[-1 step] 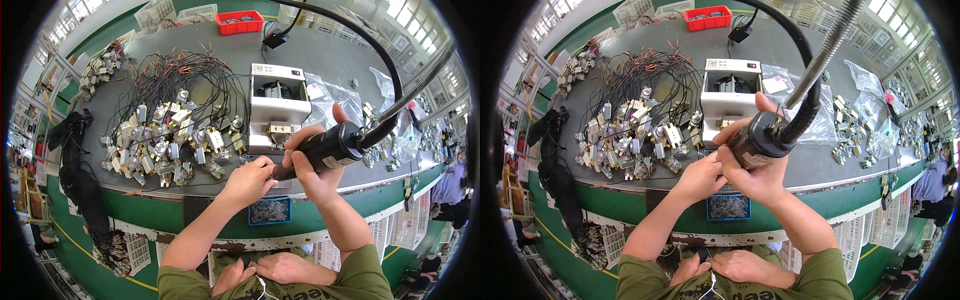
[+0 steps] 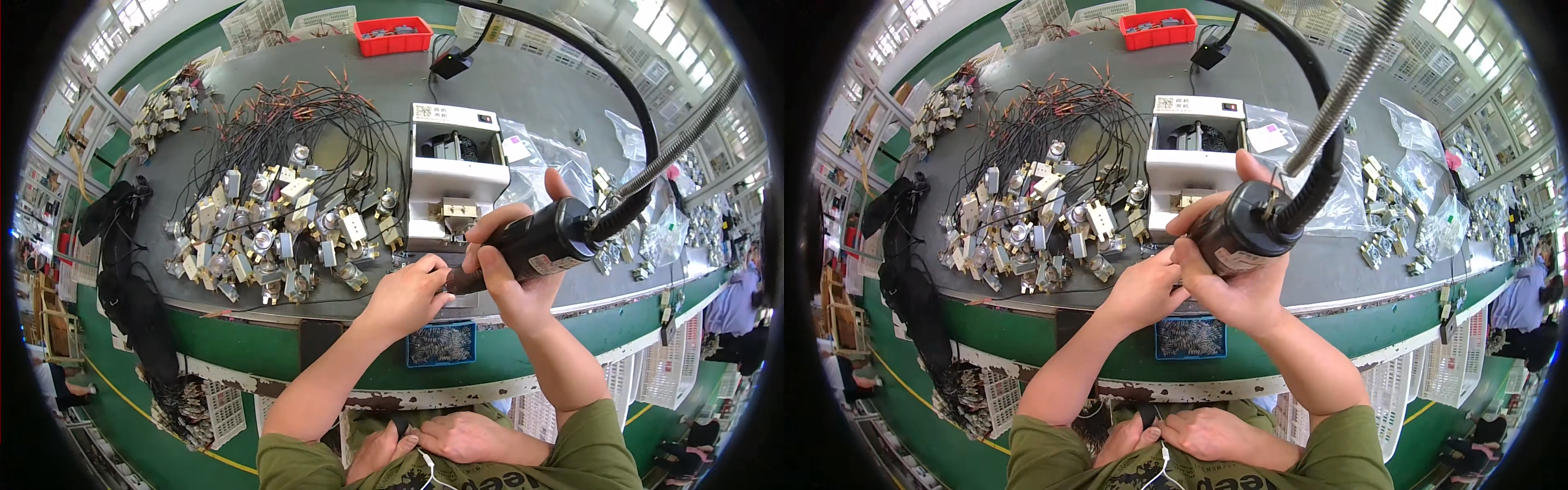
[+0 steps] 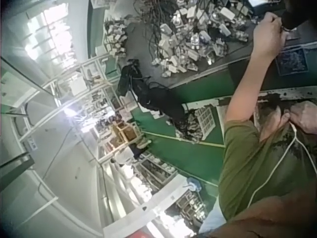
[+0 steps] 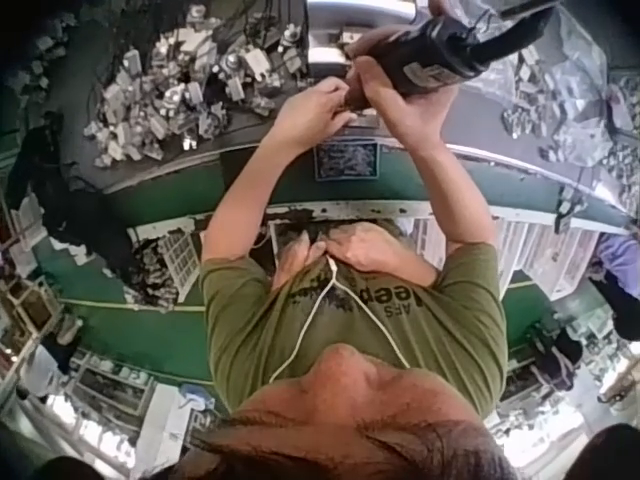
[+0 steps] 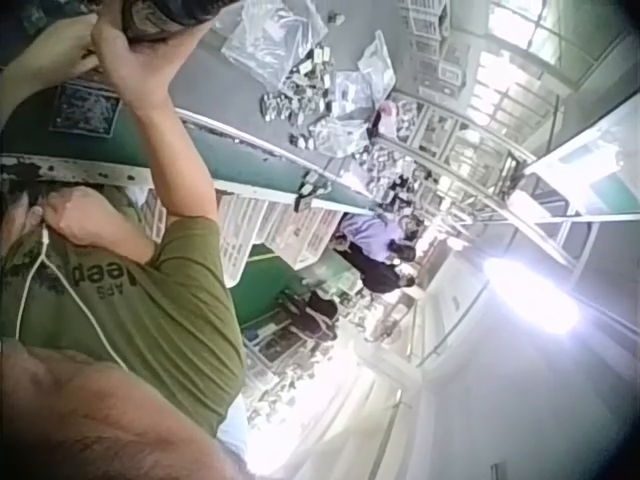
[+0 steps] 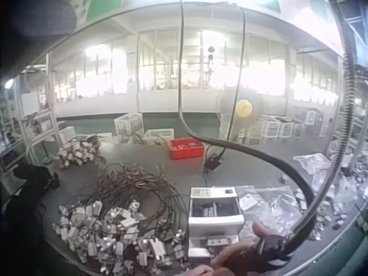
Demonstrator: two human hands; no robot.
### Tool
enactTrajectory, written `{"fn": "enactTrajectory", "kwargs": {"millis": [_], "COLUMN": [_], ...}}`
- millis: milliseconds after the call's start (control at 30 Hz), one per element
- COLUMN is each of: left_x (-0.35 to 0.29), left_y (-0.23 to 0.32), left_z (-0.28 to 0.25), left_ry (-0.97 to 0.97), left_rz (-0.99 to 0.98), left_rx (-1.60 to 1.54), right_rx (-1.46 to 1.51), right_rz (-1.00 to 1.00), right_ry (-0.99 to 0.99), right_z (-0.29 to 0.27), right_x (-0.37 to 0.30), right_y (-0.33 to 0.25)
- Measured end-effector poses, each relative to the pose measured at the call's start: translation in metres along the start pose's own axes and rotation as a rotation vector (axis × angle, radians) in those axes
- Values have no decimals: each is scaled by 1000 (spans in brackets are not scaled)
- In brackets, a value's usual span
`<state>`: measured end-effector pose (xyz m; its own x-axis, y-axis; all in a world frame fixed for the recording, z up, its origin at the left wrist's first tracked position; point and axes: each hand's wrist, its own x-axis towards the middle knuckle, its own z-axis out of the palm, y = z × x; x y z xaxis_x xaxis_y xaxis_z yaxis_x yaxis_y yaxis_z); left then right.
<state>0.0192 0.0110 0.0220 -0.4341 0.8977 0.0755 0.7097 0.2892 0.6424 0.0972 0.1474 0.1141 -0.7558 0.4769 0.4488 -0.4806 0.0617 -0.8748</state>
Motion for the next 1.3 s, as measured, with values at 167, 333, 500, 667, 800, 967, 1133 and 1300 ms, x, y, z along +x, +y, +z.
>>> {"fn": "enactTrajectory", "kwargs": {"millis": [167,333,500,667,800,967,1133,1300], "left_x": [-1,-1,0,-1,1,1,-1,1], "left_y": [1,2,-2,-2,0,2,-2,1], "left_z": [-4,-1,1,2,-1,-1,2,-2], "left_ry": [-20,-2,-10,-8,-24,-20,-27,-28], "left_rz": [-24,-16,-4,-8,-10,-35,-16,-37], "left_rx": [-10,-24,3,4,9,17,22,-8], "right_rx": [-153,-3,-46,-94,-72,-75,-85,-68], "right_rz": [-97,-70,-106,-110,-102,-150,-135,-144], "right_ry": [-129,-21,-73,-122,-136,-192,-271,-377], "right_z": [-8,-3,-8,-8,-8,-7,-6,-9], "right_x": [1,-6,-6,-4,-2,0,9,14], "right_y": [9,9,15,19,17,20,16,17]}}
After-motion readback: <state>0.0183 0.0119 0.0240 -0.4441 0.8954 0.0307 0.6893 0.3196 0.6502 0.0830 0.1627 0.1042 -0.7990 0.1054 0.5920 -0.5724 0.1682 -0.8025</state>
